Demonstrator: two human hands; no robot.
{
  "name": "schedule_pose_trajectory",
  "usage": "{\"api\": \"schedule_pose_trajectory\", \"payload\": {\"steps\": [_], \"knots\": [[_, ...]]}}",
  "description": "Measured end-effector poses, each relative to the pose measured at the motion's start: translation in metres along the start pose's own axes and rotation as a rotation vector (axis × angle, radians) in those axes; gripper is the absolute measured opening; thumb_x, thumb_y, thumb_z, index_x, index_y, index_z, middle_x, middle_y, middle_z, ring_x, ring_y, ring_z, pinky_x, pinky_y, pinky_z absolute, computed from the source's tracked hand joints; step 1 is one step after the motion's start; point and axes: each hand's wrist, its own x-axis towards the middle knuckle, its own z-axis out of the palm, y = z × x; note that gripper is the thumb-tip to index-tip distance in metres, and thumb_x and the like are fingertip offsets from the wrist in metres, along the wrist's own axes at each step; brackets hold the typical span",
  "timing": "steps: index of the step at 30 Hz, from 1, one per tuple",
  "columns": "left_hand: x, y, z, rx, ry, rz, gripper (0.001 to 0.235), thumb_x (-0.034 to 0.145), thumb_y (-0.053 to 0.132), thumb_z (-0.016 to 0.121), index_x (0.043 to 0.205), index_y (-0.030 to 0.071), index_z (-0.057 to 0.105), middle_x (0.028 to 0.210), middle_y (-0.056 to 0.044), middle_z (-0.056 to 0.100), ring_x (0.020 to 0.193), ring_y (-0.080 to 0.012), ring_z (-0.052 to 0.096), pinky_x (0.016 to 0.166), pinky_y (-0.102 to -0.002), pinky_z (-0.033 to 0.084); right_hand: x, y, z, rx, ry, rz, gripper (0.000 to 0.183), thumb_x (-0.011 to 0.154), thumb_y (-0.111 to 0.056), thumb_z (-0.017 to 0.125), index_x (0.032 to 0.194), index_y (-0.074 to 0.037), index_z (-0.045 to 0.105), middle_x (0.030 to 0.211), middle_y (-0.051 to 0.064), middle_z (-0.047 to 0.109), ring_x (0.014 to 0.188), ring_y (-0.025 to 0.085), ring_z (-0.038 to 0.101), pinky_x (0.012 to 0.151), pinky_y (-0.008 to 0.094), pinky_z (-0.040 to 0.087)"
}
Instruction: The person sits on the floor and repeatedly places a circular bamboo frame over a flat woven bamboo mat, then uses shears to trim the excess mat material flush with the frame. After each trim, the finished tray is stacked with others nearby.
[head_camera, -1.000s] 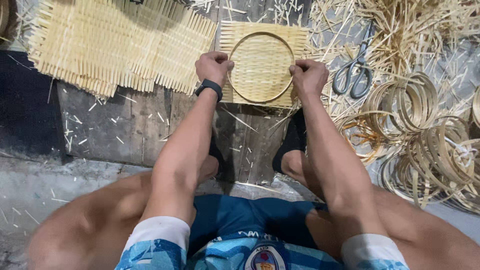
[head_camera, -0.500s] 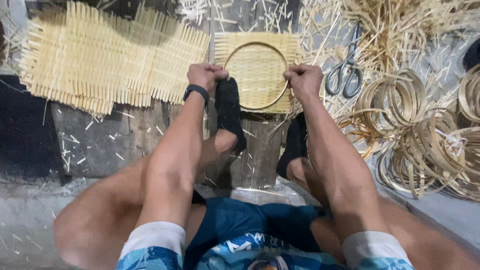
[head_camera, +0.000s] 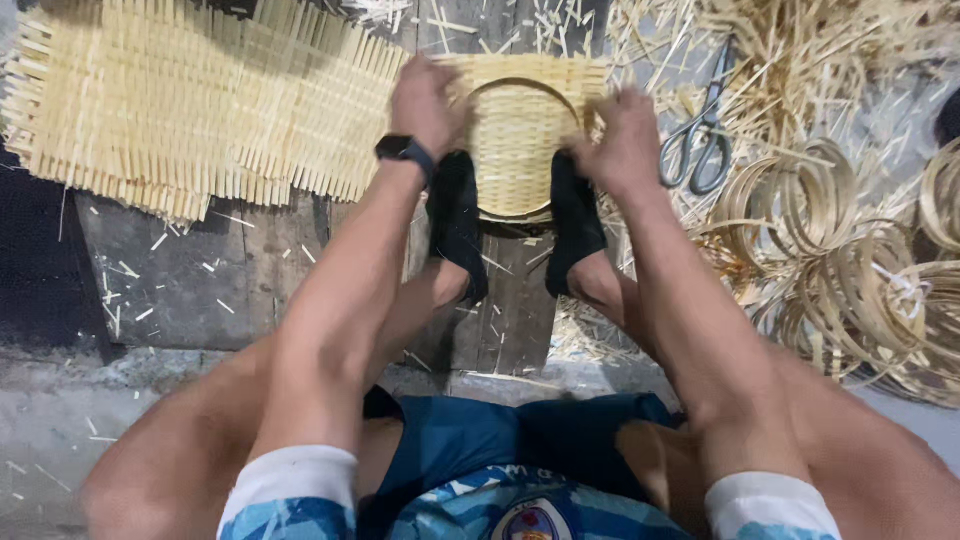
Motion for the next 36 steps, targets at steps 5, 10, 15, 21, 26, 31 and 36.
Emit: {"api": "schedule_pose_trajectory", "payload": {"steps": [5,10,15,21,26,31,36], "knots": [[0.028,0.015,0.04,-0.197,-0.003,0.309,0.034,0.098,0.031,0.08,0.115,0.001,0.076,0.121,-0.019,0.067,0.111,-0.0393,0.062,0.096,-0.045,0.05,-0.031,-0.079,0.045,-0.287,-0.175,-0.533,0.117,0.062,-0.052,0.087,0.145,0.013,0.036,0.156,0.038,0.023,0.147,0.051,0.017,0.121,0.059,0.013],[0.024,0.002,0.059,-0.267,-0.14,0.043,0.025,0.097,0.038,0.073,0.11,0.02,0.083,0.11,-0.005,0.075,0.097,-0.0272,0.073,0.085,-0.038,0.058,-0.031,-0.057,0.1,-0.402,0.119,-0.605,0.099,0.082,-0.039,0.076,0.159,0.008,0.035,0.167,0.031,0.02,0.159,0.046,0.011,0.13,0.062,0.008],[0.024,0.005,0.062,-0.366,-0.08,0.086,0.024,0.092,0.035,0.076,0.11,0.019,0.081,0.117,-0.007,0.069,0.101,-0.0268,0.072,0.086,-0.037,0.058,-0.04,-0.053,0.103,-0.5,0.121,-0.581,0.099,0.077,-0.04,0.076,0.158,0.003,0.039,0.165,0.026,0.026,0.157,0.042,0.019,0.128,0.059,0.013],[0.029,0.006,0.052,-0.203,-0.098,0.227,0.021,0.099,0.03,0.068,0.107,0.017,0.082,0.121,-0.009,0.068,0.111,-0.0333,0.064,0.093,-0.043,0.053,0.019,-0.044,0.032,0.056,0.1,-0.595,0.066,0.081,-0.033,0.081,0.136,-0.003,0.058,0.131,0.019,0.06,0.126,0.038,0.054,0.108,0.053,0.04],[0.034,0.0,0.06,-0.211,-0.228,0.15,0.027,0.106,0.029,0.059,0.108,0.01,0.078,0.099,-0.016,0.073,0.089,-0.0384,0.068,0.077,-0.048,0.054,0.08,-0.009,0.063,0.589,0.175,-0.333,0.009,0.101,-0.01,0.069,0.104,-0.005,0.076,0.092,0.01,0.074,0.086,0.024,0.071,0.079,0.037,0.056],[0.043,-0.019,0.081,-0.294,-0.321,-0.017,0.038,0.102,0.036,0.064,0.094,0.001,0.074,0.073,-0.02,0.066,0.064,-0.0285,0.065,0.062,-0.041,0.049,0.096,0.007,0.087,0.594,0.086,-0.103,0.023,0.101,-0.02,0.071,0.089,-0.001,0.074,0.067,0.015,0.065,0.062,0.029,0.06,0.058,0.04,0.047],[0.058,-0.033,0.086,-0.302,-0.447,-0.088,0.044,0.105,0.037,0.067,0.092,-0.005,0.068,0.071,-0.019,0.059,0.067,-0.0177,0.05,0.062,-0.038,0.044,0.096,-0.003,0.075,0.418,0.079,0.004,0.034,0.102,-0.037,0.064,0.092,-0.006,0.075,0.083,0.017,0.069,0.078,0.029,0.063,0.075,0.045,0.049]]}}
